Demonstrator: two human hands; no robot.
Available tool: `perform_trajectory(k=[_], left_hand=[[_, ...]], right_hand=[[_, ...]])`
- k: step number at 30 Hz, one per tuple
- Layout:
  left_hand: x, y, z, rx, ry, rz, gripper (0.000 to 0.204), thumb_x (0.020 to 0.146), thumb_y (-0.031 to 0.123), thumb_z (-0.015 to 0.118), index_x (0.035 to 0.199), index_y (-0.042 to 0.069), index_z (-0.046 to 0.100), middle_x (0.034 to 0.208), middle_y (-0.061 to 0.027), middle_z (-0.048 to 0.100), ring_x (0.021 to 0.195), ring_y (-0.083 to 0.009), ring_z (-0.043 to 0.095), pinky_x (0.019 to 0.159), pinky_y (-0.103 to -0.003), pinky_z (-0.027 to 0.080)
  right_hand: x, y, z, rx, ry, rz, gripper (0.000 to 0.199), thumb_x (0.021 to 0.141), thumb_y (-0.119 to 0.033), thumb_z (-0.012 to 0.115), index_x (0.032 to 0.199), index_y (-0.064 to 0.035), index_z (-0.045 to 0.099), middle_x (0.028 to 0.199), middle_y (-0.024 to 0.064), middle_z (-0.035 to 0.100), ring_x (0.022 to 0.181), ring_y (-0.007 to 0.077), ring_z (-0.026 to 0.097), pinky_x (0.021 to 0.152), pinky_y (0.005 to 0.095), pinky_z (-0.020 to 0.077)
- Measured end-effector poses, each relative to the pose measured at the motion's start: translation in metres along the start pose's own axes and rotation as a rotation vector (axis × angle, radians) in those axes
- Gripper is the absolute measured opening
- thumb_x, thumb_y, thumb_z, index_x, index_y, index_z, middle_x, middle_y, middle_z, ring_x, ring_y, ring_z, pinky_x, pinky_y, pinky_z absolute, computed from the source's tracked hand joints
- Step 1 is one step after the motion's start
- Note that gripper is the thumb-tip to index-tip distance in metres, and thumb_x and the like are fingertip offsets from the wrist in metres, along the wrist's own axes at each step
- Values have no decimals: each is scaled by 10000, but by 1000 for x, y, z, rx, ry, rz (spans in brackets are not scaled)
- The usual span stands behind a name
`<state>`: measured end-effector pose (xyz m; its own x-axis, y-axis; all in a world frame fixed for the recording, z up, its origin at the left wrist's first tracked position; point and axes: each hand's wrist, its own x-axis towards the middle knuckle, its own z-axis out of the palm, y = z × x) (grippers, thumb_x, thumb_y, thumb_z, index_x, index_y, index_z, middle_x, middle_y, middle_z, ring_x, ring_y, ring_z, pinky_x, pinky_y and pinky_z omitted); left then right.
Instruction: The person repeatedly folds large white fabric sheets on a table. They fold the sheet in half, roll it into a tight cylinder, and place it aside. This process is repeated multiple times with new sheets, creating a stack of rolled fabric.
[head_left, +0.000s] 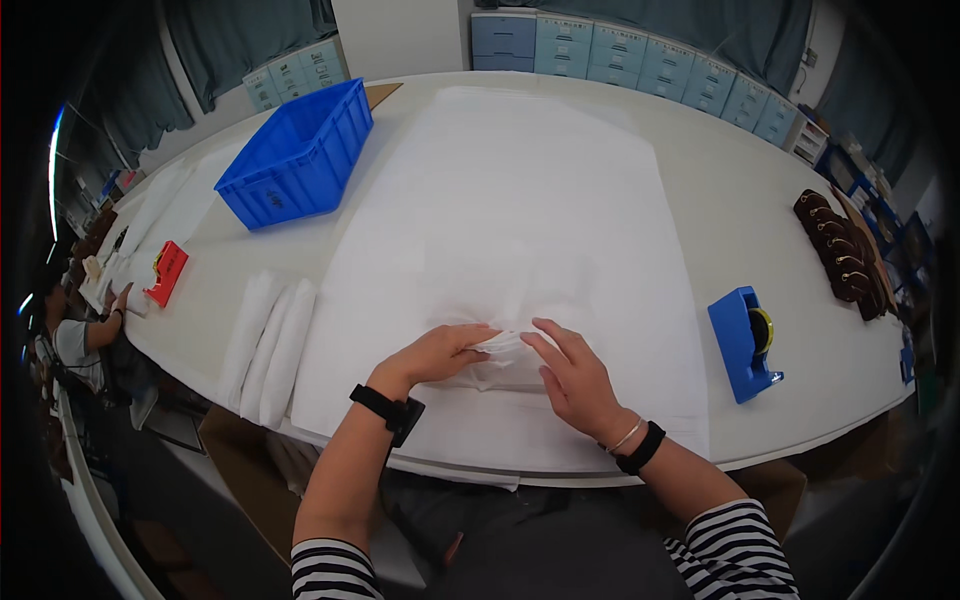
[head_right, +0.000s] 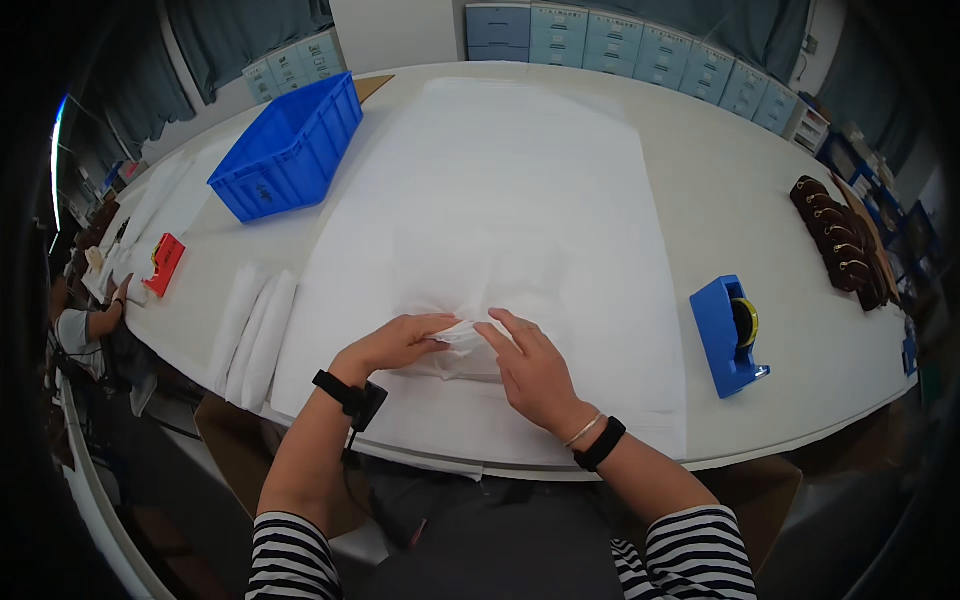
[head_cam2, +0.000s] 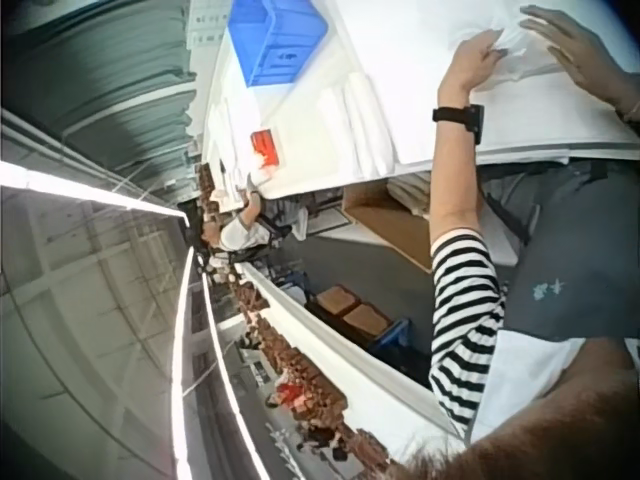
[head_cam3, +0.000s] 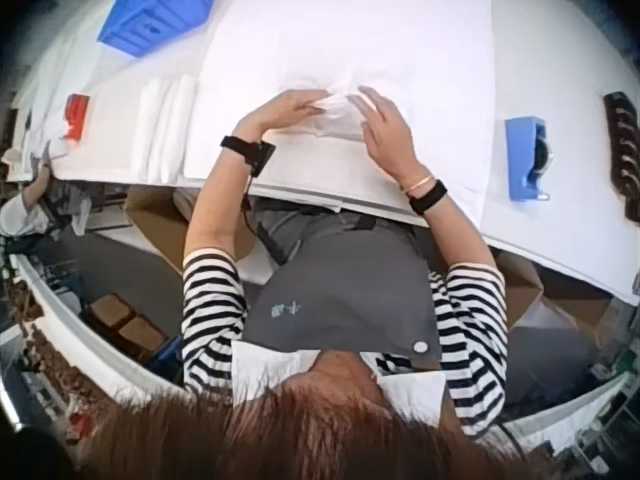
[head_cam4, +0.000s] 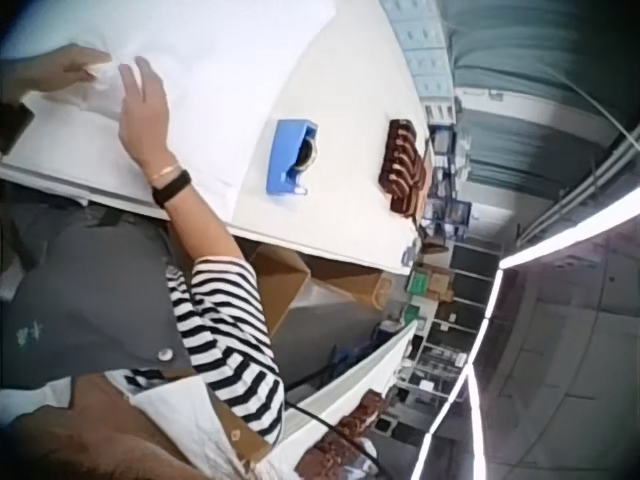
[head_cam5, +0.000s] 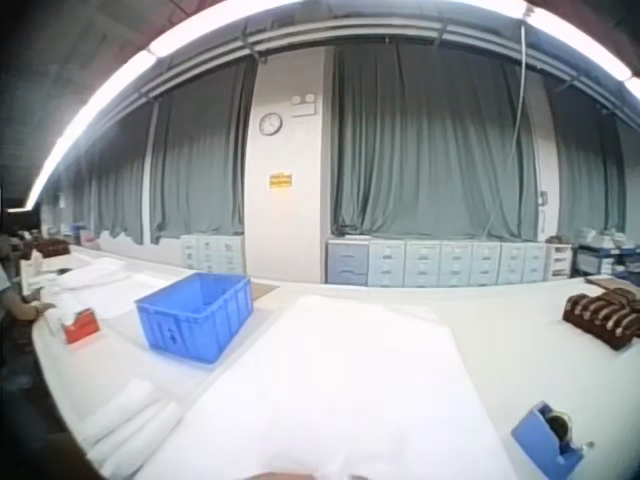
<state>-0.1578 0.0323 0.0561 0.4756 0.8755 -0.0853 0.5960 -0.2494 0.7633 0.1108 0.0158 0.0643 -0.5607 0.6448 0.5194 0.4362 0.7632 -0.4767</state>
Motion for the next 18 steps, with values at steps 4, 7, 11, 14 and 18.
perform_trajectory(k=[4, 7, 11, 14, 18], left_hand=[[-1, -4, 2, 135, 1, 73, 432, 972, 190, 641, 1395, 121, 588, 1412, -174, 590, 1301, -352, 554, 1073, -419, 457], [-6, -9, 12, 393, 50, 259, 551, 918, 312, 717, 1406, 104, 570, 1443, -141, 572, 1361, -332, 504, 1120, -429, 417], [-15, 7, 22, 618, 148, 306, 792, 796, 461, 805, 1433, 79, 530, 1473, -110, 547, 1407, -311, 460, 1151, -431, 384], [-13, -2, 28, 639, 213, 307, 789, 779, 457, 824, 1410, 70, 549, 1454, -97, 565, 1383, -295, 490, 1132, -424, 406], [-13, -6, 34, 615, 258, 329, 689, 772, 359, 839, 1348, 64, 604, 1385, -85, 623, 1295, -276, 572, 1067, -409, 472]], right_hand=[[-4, -5, 18, -167, -302, -52, 799, 824, -144, 767, 1526, -92, 389, 1556, 157, 415, 1404, 345, 438, 1149, 478, 360], [-11, -1, 32, -253, -339, -39, 806, 822, -171, 779, 1521, -76, 389, 1566, 159, 398, 1402, 348, 439, 1146, 486, 358], [-15, 4, 35, -280, -325, -38, 806, 826, -191, 781, 1521, -80, 389, 1558, 158, 410, 1396, 339, 445, 1144, 485, 362], [-13, 10, 39, -237, -314, -48, 807, 825, -197, 779, 1522, -84, 389, 1546, 154, 426, 1386, 325, 457, 1140, 469, 368], [-24, 14, 39, -229, -281, -78, 783, 803, -182, 788, 1489, -65, 429, 1507, 154, 465, 1345, 313, 497, 1114, 449, 391]])
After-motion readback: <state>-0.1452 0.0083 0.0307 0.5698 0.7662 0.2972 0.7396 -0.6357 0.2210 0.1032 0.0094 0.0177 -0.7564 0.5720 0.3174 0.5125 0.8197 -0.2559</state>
